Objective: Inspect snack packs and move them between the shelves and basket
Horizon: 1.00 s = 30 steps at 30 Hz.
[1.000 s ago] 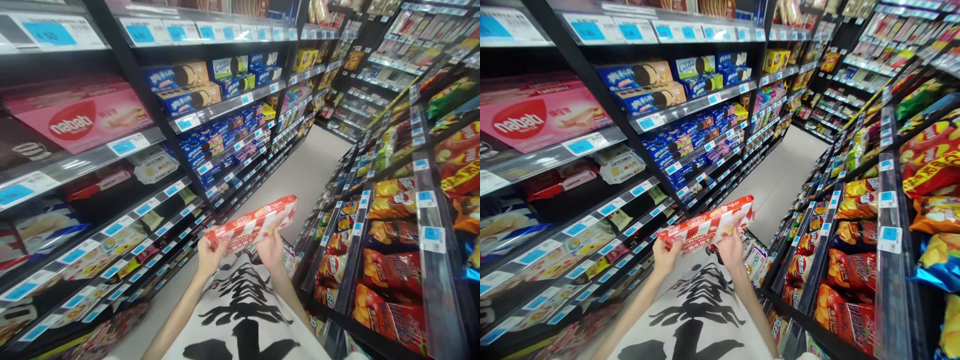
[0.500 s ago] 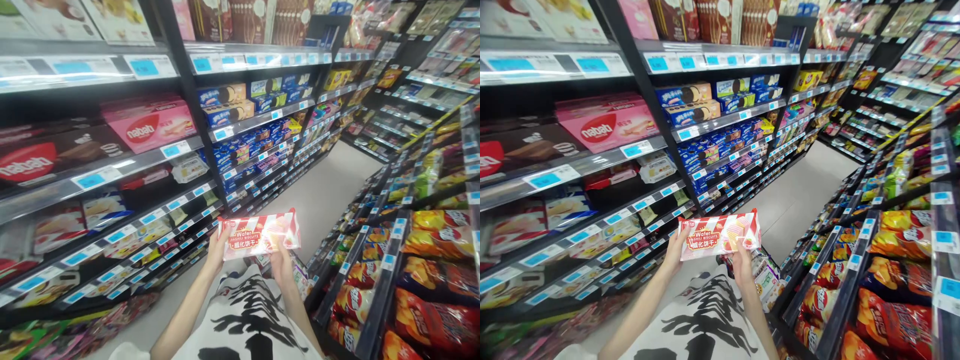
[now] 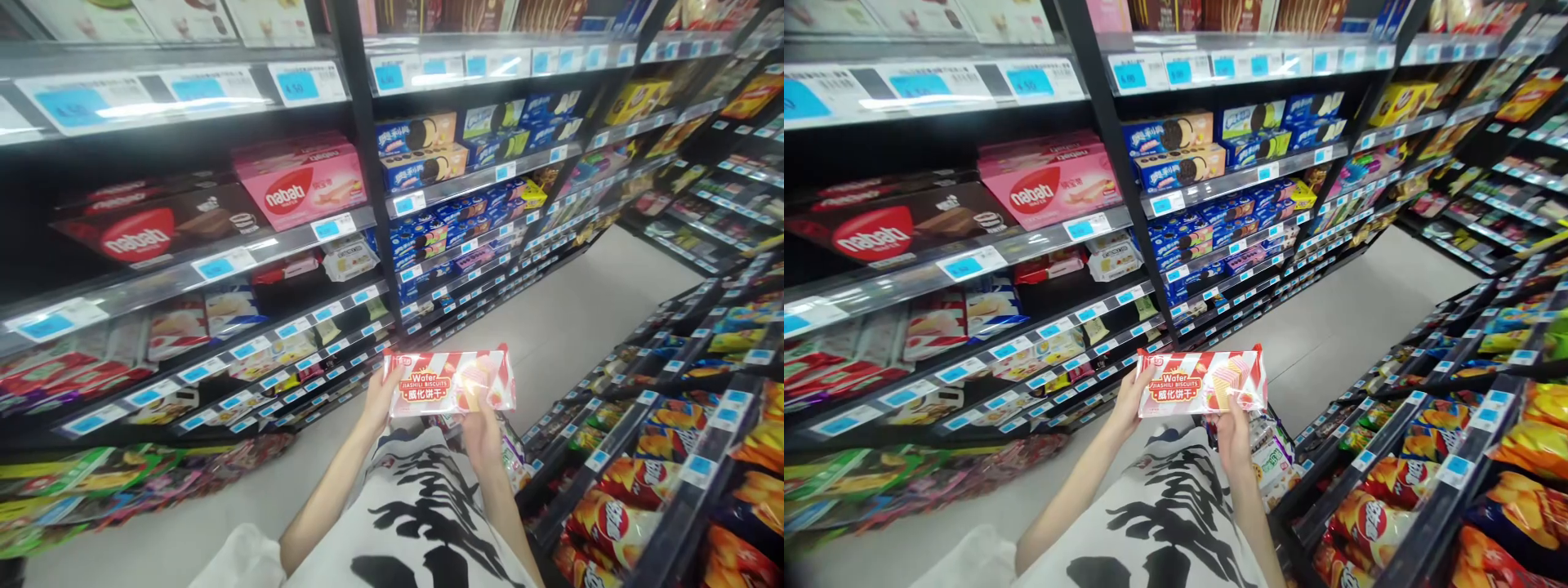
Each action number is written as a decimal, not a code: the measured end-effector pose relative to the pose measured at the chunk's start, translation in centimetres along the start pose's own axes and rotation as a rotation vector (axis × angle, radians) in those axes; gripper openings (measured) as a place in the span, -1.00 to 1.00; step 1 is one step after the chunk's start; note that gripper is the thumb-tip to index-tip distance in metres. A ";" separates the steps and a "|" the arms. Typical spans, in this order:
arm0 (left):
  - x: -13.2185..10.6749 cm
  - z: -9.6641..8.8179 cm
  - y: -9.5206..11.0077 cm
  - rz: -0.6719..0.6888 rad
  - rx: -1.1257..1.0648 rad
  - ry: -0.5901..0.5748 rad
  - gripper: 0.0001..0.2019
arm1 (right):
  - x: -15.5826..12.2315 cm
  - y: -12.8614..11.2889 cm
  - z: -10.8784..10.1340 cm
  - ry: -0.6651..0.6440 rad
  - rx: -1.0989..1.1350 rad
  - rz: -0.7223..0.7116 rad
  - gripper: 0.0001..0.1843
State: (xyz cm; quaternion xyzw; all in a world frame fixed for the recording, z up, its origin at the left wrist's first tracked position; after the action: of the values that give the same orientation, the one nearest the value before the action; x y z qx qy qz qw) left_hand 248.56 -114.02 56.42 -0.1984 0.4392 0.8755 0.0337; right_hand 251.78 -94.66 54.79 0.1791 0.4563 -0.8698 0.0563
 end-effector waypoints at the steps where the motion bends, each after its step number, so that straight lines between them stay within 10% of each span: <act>1: 0.1 -0.3 -0.1 0.001 0.007 -0.004 -0.48 | 0.1 0.1 0.0 0.005 0.001 0.009 -0.44; 19: -3.5 -8.9 1.5 -0.066 0.250 0.040 -0.40 | 3.4 4.1 0.2 -0.012 -0.204 0.249 -0.41; 24: -4.9 -12.8 1.8 0.027 0.109 0.207 -0.44 | 4.6 5.7 1.8 -0.164 -0.280 0.330 -0.63; 30: -5.5 -17.6 5.2 0.231 -0.158 0.500 -0.45 | 6.9 6.1 3.9 -0.207 -0.404 0.323 -0.42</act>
State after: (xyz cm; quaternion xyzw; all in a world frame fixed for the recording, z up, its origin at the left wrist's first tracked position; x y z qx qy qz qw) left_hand 258.03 -130.31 53.03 -0.3587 0.3839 0.8291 -0.1911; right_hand 245.96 -100.89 49.59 0.1448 0.5779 -0.7545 0.2752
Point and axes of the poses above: each hand's wrist, its own x-axis towards the middle knuckle, its own z-axis out of the palm, y = z × x, the point moved 1 cm from there along x, towards the middle knuckle, and after that the axes turned 9 degrees about -x, right-handed, at the moved point
